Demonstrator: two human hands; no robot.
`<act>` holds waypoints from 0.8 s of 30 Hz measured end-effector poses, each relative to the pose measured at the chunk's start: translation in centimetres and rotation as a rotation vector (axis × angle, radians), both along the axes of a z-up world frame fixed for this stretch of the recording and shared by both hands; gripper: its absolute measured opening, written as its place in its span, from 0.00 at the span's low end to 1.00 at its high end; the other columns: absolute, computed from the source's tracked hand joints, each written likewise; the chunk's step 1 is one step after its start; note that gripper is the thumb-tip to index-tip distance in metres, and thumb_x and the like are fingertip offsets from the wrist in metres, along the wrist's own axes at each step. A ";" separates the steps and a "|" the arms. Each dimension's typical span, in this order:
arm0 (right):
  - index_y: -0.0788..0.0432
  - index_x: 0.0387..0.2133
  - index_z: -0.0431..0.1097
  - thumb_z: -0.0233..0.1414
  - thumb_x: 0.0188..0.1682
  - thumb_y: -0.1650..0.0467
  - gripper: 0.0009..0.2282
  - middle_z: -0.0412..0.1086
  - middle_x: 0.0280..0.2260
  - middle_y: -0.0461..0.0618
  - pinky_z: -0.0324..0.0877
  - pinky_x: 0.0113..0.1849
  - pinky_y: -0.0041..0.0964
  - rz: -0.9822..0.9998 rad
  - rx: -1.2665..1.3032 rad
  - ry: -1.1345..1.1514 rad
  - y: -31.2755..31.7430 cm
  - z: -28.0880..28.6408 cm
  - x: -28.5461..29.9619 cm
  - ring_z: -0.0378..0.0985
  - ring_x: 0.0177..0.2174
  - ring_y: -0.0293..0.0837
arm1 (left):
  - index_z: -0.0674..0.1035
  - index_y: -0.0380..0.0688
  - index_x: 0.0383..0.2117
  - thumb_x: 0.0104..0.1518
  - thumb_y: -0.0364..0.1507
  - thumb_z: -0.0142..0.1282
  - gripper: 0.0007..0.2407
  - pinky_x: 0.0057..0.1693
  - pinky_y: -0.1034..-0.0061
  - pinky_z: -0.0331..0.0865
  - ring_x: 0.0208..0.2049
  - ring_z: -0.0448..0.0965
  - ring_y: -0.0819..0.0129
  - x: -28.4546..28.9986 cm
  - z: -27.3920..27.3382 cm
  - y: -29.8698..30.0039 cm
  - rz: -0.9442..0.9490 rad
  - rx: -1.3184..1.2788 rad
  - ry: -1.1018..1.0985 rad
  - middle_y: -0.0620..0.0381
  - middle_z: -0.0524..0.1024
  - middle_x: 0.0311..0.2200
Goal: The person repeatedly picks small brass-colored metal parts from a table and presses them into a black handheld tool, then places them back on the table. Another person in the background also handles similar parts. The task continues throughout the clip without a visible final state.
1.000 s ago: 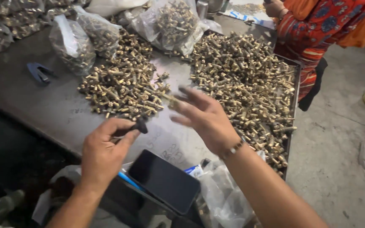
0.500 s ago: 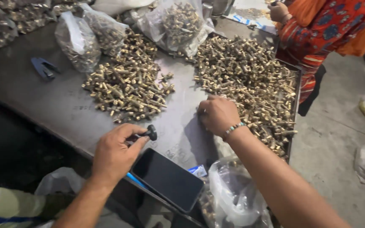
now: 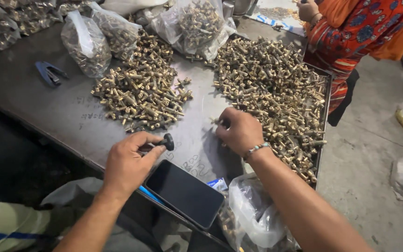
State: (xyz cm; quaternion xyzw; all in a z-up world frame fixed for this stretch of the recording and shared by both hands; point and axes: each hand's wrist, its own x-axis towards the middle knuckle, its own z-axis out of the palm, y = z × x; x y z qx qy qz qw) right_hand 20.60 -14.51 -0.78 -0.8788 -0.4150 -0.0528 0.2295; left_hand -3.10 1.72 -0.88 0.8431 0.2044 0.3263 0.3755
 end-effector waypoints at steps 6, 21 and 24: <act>0.59 0.42 0.68 0.51 0.48 0.73 0.09 0.71 0.27 0.44 0.66 0.27 0.29 0.131 0.731 1.457 -1.0 2.7 -1.7 0.65 0.22 0.32 | 0.86 0.46 0.36 0.49 0.26 0.68 0.09 0.35 0.80 0.73 0.27 0.82 0.78 1.1 2.9 -1.2 0.018 -0.187 -0.054 0.59 0.85 0.26; 0.57 0.36 0.72 0.52 0.56 0.64 0.09 0.72 0.25 0.43 0.63 0.24 0.25 0.250 0.611 1.335 -1.6 0.2 -5.4 0.65 0.21 0.30 | 0.85 0.45 0.38 0.51 0.24 0.67 0.09 0.37 0.82 0.74 0.29 0.81 0.80 2.7 2.9 -2.4 -0.151 -0.181 -0.178 0.62 0.85 0.29; 0.57 0.37 0.72 0.52 0.55 0.64 0.09 0.73 0.26 0.43 0.65 0.25 0.25 0.268 0.593 1.309 -1.4 0.1 -5.3 0.67 0.21 0.31 | 0.86 0.46 0.37 0.50 0.25 0.68 0.09 0.35 0.81 0.74 0.27 0.83 0.78 2.7 3.4 -2.1 -0.135 -0.155 -0.103 0.61 0.85 0.28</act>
